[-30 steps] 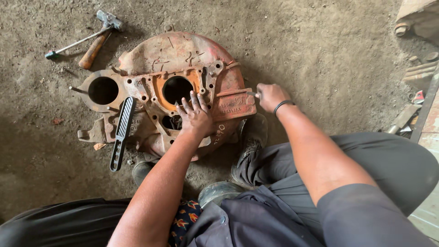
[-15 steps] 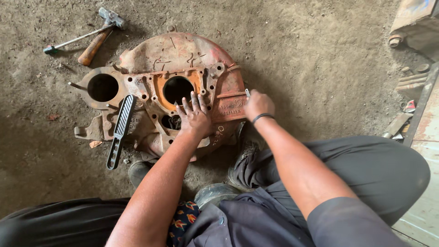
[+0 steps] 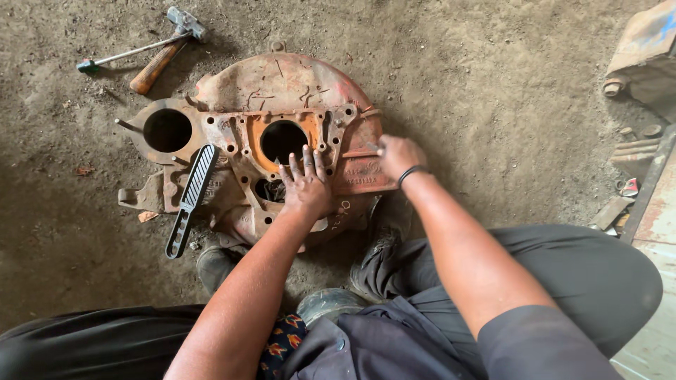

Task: The person sits on the ground and scrapes the surface of a large, rusty metal engine block using a handheld metal scraper. They hold the part steady with one hand while moving the scraper back and forth to remove rust and debris from the flat surfaces.

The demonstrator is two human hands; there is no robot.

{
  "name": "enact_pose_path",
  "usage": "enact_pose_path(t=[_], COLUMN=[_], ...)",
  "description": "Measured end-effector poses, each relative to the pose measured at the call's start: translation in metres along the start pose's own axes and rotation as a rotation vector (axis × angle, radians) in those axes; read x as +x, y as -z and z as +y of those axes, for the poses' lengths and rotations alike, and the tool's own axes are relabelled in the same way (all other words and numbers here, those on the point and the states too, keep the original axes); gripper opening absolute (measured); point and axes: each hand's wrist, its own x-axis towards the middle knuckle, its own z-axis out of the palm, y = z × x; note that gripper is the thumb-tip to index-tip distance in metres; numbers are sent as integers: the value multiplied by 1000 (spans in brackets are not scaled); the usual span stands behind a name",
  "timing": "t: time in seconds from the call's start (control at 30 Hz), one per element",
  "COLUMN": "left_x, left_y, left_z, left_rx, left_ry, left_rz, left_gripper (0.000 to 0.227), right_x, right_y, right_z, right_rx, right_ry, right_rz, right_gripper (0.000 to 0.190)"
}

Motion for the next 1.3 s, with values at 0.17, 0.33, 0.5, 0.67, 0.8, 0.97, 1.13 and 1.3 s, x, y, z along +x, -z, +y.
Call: enact_pose_path(t=[0.17,0.33,0.5,0.67,0.8,0.97,1.13,1.3], left_x=[-21,-17,-16,-13,-12,-12,-12,-14], left_y=[45,30,17,12,9,9,10,10], left_z=[17,6,3,1,0,1,1,1], left_rx=[-46,-129,-166,-175,-159,-178,-198,-194], left_ry=[69,-9,-11,-40,-47,-50,-53,-49], left_rz=[-117,228,271,353,383,413,421,426], left_gripper=[126,110,100,98,96,94,92,92], right_x=[30,52,60,49,36,43,53,57], right_y=[13,9,-7,8,14,17,6,-2], right_z=[18,52,72,45,-6,-16,3,18], right_rx=[-187,-164,-51,72,31,140,100,252], right_ry=[121,146,228,238,85,-89,-207,-219], right_rz=[-48,-181,-170,-189,-72,101,200,200], right_gripper=[13,14,15,16,12,12,10,12])
